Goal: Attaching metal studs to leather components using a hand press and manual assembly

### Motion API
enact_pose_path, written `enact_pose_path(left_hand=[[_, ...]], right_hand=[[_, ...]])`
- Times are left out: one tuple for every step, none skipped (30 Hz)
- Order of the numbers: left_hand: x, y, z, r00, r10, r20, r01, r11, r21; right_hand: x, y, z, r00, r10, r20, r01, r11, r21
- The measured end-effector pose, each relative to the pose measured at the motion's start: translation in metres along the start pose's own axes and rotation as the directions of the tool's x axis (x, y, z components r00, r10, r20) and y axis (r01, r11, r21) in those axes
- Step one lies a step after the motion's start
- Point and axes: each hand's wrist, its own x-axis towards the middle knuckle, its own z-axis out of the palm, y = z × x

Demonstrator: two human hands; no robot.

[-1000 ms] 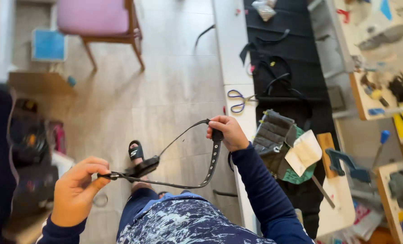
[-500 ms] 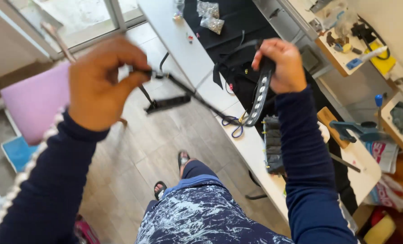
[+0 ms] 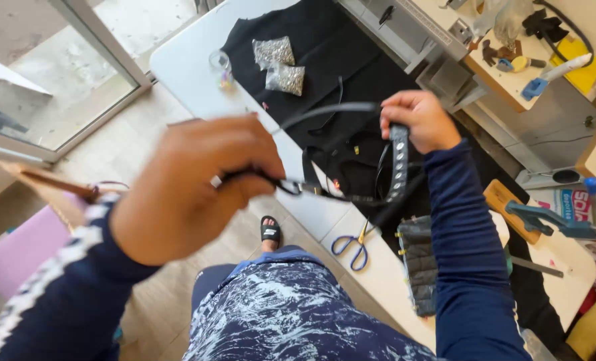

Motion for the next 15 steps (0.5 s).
enact_pose_path(left_hand=[[0.006,-0.025,0.009,1.000,0.001,0.003,-0.001,1.000,-0.005],[0.012,-0.050,0.019,0.994,-0.055,0.095,0.061,0.996,-0.067],[0.014,-0.074,0.030,0.975,-0.111,0.194,0.137,0.982,-0.127],[0.018,-0.100,0.046,0.973,-0.117,0.200,0.145,0.980,-0.135],[0.022,-0.125,0.064,0.967,-0.131,0.218,0.184,0.952,-0.243],[0.024,-0.151,0.082,0.961,-0.144,0.237,0.222,0.911,-0.347],[0.026,-0.172,0.100,0.957,-0.144,0.251,0.230,0.906,-0.355],[0.028,-0.193,0.117,0.950,-0.139,0.279,0.245,0.888,-0.390],[0.029,-0.212,0.136,0.945,-0.133,0.299,0.257,0.866,-0.428],[0.027,-0.228,0.151,0.943,-0.132,0.305,0.262,0.859,-0.440],[0.026,-0.245,0.164,0.946,-0.125,0.298,0.264,0.830,-0.491],[0.025,-0.262,0.176,0.949,-0.118,0.291,0.265,0.798,-0.541],[0.025,-0.272,0.181,0.948,-0.121,0.295,0.271,0.792,-0.548],[0.027,-0.282,0.186,0.951,-0.096,0.294,0.257,0.773,-0.580],[0.027,-0.289,0.190,0.952,-0.064,0.301,0.245,0.749,-0.615]], right_hand=[[0.015,0.017,-0.010,1.000,0.003,-0.005,-0.003,1.000,0.000],[0.029,0.034,-0.021,0.995,0.099,0.009,-0.098,0.994,-0.052],[0.040,0.055,-0.028,0.979,0.203,0.022,-0.200,0.975,-0.101],[0.051,0.079,-0.036,0.976,0.215,0.020,-0.212,0.972,-0.096],[0.057,0.105,-0.043,0.962,0.273,-0.015,-0.272,0.948,-0.167],[0.063,0.131,-0.050,0.943,0.328,-0.053,-0.331,0.914,-0.234],[0.066,0.156,-0.051,0.939,0.340,-0.060,-0.345,0.912,-0.224],[0.068,0.180,-0.050,0.903,0.420,-0.089,-0.429,0.872,-0.236],[0.070,0.202,-0.052,0.860,0.497,-0.119,-0.510,0.822,-0.253],[0.068,0.223,-0.054,0.852,0.509,-0.125,-0.523,0.815,-0.250],[0.073,0.242,-0.056,0.824,0.545,-0.156,-0.567,0.787,-0.242],[0.077,0.262,-0.056,0.793,0.580,-0.186,-0.609,0.758,-0.233],[0.085,0.270,-0.061,0.786,0.589,-0.188,-0.618,0.752,-0.231],[0.092,0.278,-0.065,0.777,0.581,-0.241,-0.627,0.745,-0.228],[0.093,0.285,-0.067,0.760,0.576,-0.301,-0.642,0.735,-0.217]])
